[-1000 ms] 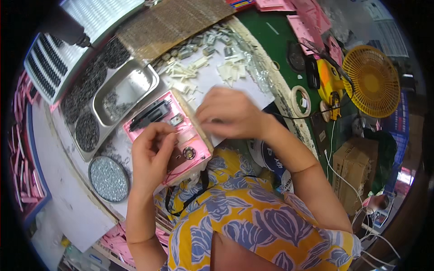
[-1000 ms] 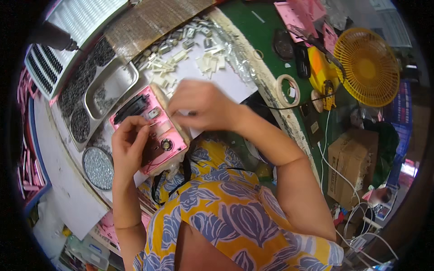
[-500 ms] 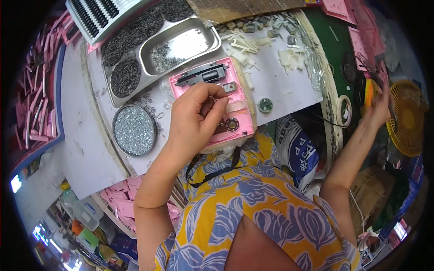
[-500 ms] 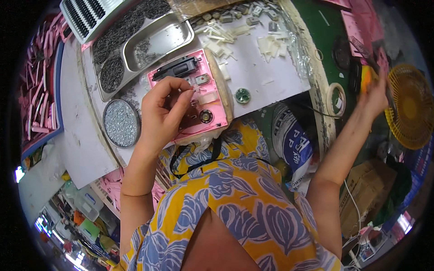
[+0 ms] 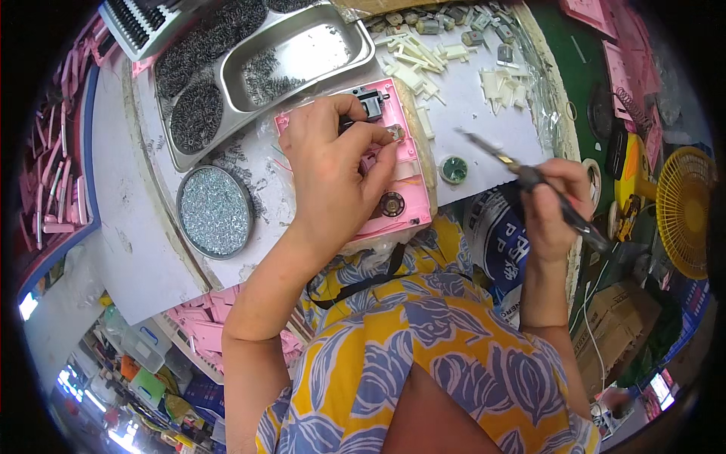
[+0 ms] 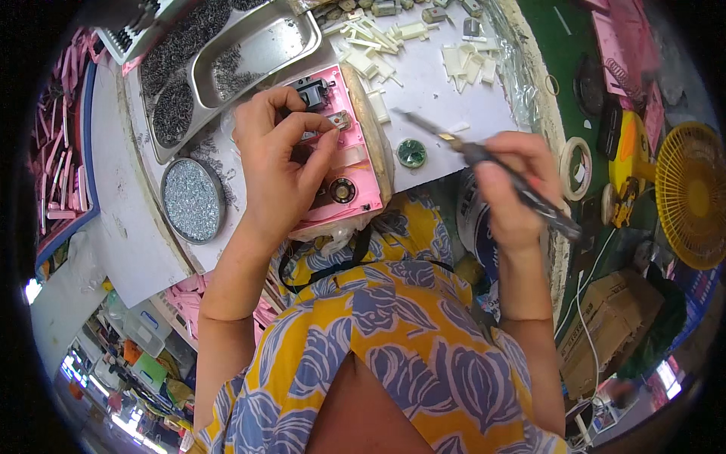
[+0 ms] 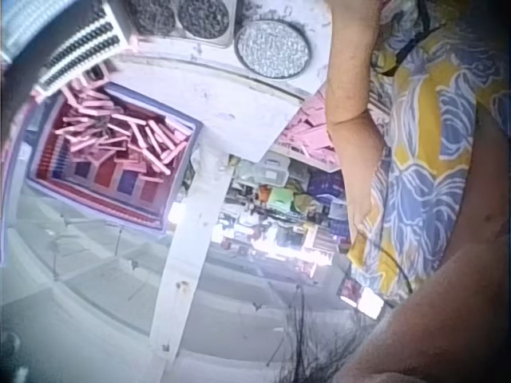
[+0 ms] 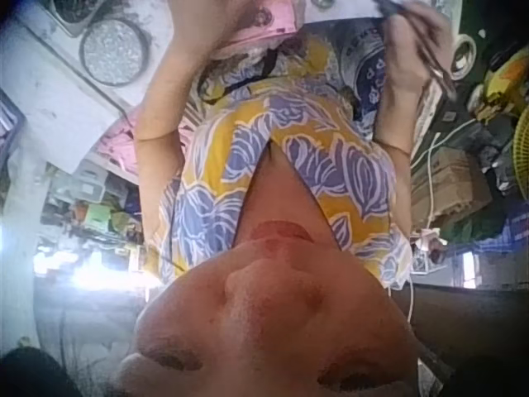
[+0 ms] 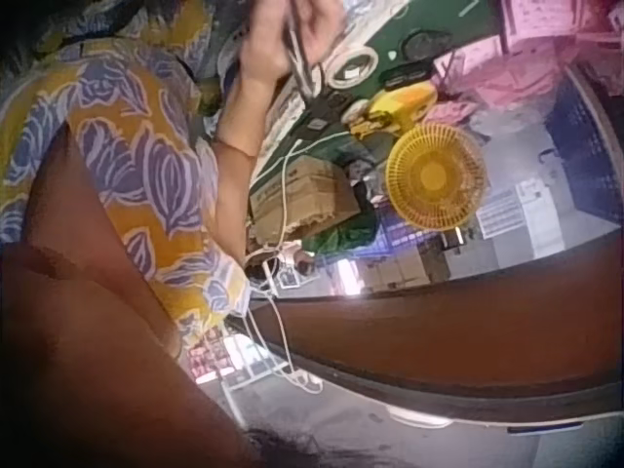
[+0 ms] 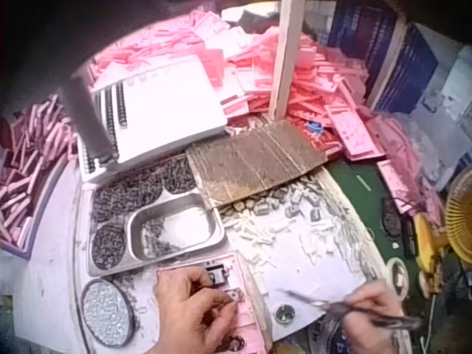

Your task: Assembling internal components and soldering wires inside a pink electronic toy casing.

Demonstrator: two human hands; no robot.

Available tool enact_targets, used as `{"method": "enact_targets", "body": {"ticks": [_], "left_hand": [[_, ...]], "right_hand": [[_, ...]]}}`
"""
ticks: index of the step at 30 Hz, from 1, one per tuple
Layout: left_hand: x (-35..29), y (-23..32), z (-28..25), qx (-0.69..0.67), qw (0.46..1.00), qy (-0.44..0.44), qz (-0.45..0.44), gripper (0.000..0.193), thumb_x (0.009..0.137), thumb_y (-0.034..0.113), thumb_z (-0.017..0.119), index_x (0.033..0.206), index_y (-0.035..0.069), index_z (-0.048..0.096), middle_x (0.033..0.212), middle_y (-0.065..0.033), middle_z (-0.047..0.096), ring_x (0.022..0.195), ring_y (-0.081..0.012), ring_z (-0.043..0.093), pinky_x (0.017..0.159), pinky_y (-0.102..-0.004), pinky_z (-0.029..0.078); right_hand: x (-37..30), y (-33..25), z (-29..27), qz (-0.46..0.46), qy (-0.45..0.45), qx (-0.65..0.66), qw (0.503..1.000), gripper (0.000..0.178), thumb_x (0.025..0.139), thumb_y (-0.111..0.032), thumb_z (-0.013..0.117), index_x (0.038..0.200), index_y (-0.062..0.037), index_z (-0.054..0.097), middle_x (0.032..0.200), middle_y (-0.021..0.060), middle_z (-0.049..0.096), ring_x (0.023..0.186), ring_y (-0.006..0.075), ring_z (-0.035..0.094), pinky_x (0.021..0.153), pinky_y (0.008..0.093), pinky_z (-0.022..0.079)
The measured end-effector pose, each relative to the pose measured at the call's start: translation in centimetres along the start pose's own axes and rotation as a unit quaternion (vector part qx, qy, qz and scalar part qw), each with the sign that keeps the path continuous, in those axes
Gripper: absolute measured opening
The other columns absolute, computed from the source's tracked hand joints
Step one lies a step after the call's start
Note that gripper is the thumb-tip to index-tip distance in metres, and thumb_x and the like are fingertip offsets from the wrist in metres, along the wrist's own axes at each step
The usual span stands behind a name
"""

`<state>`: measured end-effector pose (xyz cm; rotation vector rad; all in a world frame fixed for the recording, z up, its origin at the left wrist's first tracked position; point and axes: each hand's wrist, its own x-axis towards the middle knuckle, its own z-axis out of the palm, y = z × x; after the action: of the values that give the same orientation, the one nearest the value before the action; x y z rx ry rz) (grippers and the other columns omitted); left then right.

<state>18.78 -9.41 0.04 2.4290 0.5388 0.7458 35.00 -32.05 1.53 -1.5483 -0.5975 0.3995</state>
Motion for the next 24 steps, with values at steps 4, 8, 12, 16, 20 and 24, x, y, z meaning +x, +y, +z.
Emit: {"method": "enact_targets", "body": {"ticks": [4,8,12,16,20,24], "left_hand": [[-0.1,0.0,0.2,-0.001,1.0,0.005,-0.006,0.013,0.072,0.015,0.08,0.081,0.013,0.072,0.101,-0.0032,0.058,0.097,-0.027,0.05,0.083,-0.0418,0.032],[-0.3,-0.1,0.3,0.009,1.0,0.006,-0.004,0.013,0.072,0.016,0.08,0.082,0.013,0.072,0.102,-0.0023,0.058,0.096,-0.0268,0.049,0.083,-0.0421,0.032],[-0.2,-0.2,0.3,0.01,1.0,0.003,-0.005,0.014,0.072,0.016,0.08,0.082,0.013,0.072,0.102,-0.002,0.058,0.096,-0.0268,0.049,0.084,-0.0425,0.031],[-0.2,-0.3,0.4,0.01,1.0,0.007,-0.001,0.014,0.072,0.016,0.08,0.082,0.013,0.072,0.103,-0.0022,0.058,0.097,-0.027,0.049,0.084,-0.0428,0.031],[-0.1,0.0,0.2,0.016,1.0,0.001,-0.004,0.014,0.072,0.015,0.08,0.083,0.012,0.072,0.103,-0.0036,0.057,0.097,-0.0269,0.05,0.086,-0.0415,0.033],[0.0,0.2,0.0,0.038,0.999,-0.009,-0.006,0.016,0.071,0.012,0.081,0.085,0.01,0.073,0.101,-0.0061,0.056,0.096,-0.0261,0.051,0.087,-0.039,0.035]], "right_hand": [[0.4,0.6,2.3,0.015,-0.124,0.065,0.99,0.024,0.089,0.002,0.071,0.111,0.0036,0.06,0.084,0.0004,0.063,0.069,0.0021,0.048,0.062,0.018,0.037],[0.4,0.9,3.1,0.029,-0.135,0.066,0.988,0.024,0.089,0.0,0.074,0.11,0.0031,0.061,0.081,-0.002,0.06,0.067,0.0013,0.045,0.061,0.0179,0.035],[0.5,0.9,3.1,0.024,-0.14,0.053,0.988,0.024,0.089,-0.001,0.075,0.109,0.0025,0.062,0.08,-0.0025,0.06,0.067,0.0011,0.045,0.06,0.0179,0.034],[0.6,1.0,3.1,0.015,-0.145,0.05,0.988,0.024,0.089,-0.001,0.075,0.109,0.0018,0.062,0.08,-0.0021,0.06,0.067,0.001,0.045,0.061,0.0177,0.034],[0.6,1.0,3.3,0.023,-0.137,0.04,0.989,0.025,0.088,-0.003,0.077,0.109,0.0007,0.063,0.081,-0.0013,0.063,0.067,0.001,0.047,0.06,0.0179,0.035],[0.6,1.6,2.7,-0.006,-0.149,-0.004,0.989,0.026,0.087,-0.006,0.08,0.108,-0.0004,0.065,0.082,0.0006,0.067,0.067,0.0015,0.05,0.06,0.0175,0.037]]}}
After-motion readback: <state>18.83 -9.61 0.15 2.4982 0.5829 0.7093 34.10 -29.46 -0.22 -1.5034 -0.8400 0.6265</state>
